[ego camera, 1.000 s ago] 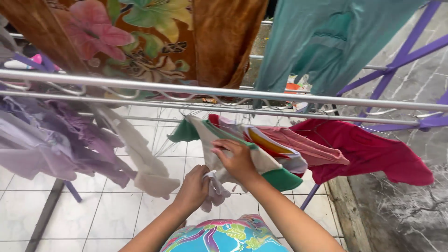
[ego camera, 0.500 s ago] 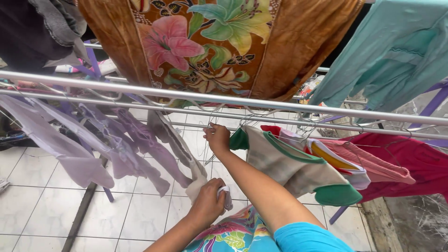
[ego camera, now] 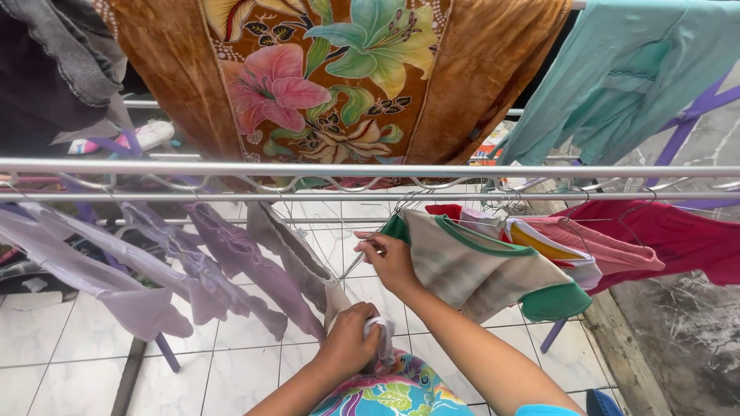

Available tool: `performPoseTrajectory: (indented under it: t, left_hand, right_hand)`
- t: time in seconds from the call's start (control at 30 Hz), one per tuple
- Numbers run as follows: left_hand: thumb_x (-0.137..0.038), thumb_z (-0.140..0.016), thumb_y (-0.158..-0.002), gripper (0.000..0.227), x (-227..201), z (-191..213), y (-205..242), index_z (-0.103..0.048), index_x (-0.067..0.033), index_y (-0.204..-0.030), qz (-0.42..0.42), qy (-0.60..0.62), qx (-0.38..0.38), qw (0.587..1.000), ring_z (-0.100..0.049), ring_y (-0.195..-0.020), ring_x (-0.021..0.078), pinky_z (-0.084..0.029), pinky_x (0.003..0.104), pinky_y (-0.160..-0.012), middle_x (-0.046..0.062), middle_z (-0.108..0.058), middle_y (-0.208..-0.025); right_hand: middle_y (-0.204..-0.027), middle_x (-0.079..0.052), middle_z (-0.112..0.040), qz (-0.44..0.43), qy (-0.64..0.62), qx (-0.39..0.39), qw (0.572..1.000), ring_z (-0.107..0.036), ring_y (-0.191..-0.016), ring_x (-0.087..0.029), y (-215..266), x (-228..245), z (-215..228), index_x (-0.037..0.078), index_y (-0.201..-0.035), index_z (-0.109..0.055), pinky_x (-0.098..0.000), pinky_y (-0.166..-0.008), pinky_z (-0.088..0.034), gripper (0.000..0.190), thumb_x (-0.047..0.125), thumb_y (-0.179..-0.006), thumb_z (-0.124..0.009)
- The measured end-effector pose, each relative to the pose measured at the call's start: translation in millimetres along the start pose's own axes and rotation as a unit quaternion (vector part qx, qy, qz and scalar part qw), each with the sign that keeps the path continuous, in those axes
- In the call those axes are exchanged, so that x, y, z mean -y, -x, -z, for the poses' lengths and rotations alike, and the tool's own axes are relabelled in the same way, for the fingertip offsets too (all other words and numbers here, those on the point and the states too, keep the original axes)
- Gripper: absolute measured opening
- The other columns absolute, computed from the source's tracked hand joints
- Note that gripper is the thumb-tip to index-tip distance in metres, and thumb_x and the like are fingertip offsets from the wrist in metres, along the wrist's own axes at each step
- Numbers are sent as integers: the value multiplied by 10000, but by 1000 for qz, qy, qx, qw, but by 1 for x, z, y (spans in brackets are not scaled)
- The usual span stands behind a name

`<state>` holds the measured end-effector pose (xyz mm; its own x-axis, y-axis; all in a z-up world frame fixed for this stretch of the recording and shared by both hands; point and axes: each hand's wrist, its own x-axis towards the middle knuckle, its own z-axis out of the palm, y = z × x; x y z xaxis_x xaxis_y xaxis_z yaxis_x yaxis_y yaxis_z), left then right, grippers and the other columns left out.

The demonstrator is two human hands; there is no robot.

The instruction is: Hanging various pieces of laundry from a basket onto a drying rack, including using a circular clip hanger for smaller items.

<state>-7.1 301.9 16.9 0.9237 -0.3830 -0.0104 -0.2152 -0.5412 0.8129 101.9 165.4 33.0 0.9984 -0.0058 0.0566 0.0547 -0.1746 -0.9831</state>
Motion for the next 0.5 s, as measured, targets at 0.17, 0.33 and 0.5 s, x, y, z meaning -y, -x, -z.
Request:
performPoseTrajectory:
  t: [0.17,0.33,0.5]
  left_hand:
    - [-172,-549,-839,126,-4,2,-12,-621,-69,-821,-10,2,6,1000,-632,-822,302,-463,435,-749,110,-664,-841]
    - [-205,-614,-857,187,-11,6,-36,-735,-77,-920,-3,14,-18,1000,-680,-907,279,-502,407,-824,86,-725,-912]
    - [-140,-696,-852,160,-23,12,-70,-809,-28,-870,23,125,-20,992,-693,-780,262,-525,416,-735,163,-737,-778]
  right_hand:
    - [-1020,-25,-809,51,82,-33,995,-727,-921,-109,28,9,78,110,-1024,-829,-224,-765,-555,162,145,-931,-701]
    - [-932,-9,-799,141,204,-119,961,-715,-954,-158,85,30,165,109,-939,-826,-297,-923,-548,89,102,-900,-745]
    - [-777,-28,-753,160,266,-198,930,-604,-652,-191,157,82,243,105,-877,-795,-283,-715,-499,97,128,-956,-743]
